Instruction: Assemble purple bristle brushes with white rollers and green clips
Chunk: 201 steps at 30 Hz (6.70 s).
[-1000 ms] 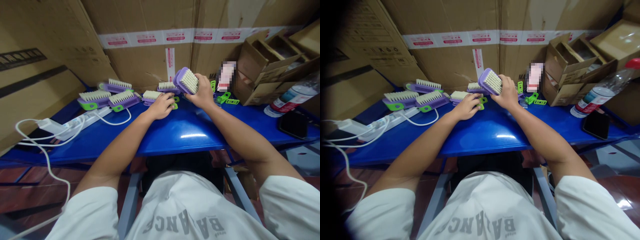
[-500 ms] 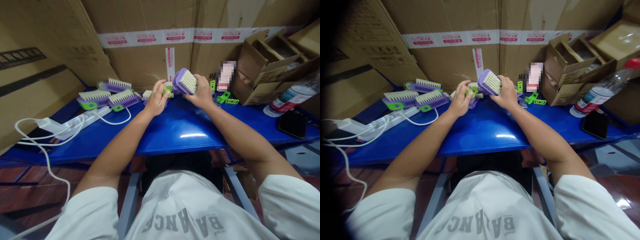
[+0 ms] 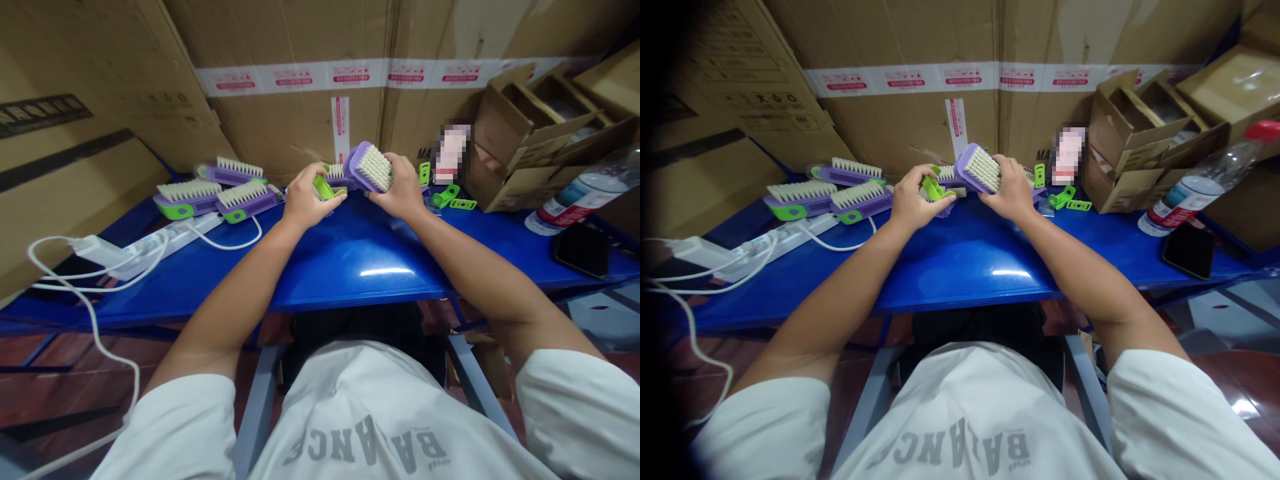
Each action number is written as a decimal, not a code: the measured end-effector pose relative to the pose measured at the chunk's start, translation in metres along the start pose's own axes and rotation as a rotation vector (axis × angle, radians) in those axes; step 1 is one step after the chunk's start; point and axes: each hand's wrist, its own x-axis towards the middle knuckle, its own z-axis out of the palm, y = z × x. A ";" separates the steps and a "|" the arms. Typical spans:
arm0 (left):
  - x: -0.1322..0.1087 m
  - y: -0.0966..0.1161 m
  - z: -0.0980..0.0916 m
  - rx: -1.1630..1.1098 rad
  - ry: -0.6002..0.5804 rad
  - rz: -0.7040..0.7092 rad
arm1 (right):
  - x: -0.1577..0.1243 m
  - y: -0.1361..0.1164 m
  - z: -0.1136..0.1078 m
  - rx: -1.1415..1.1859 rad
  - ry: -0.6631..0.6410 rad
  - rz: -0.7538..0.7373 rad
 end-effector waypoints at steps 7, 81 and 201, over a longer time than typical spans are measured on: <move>0.001 -0.005 -0.007 0.053 -0.016 0.094 | 0.000 -0.006 -0.003 -0.012 -0.006 -0.008; 0.002 -0.001 -0.011 0.016 -0.148 0.163 | -0.003 -0.017 -0.009 -0.076 -0.250 -0.198; 0.000 -0.007 -0.004 -0.010 -0.362 0.380 | -0.009 -0.019 -0.002 -0.019 -0.372 -0.381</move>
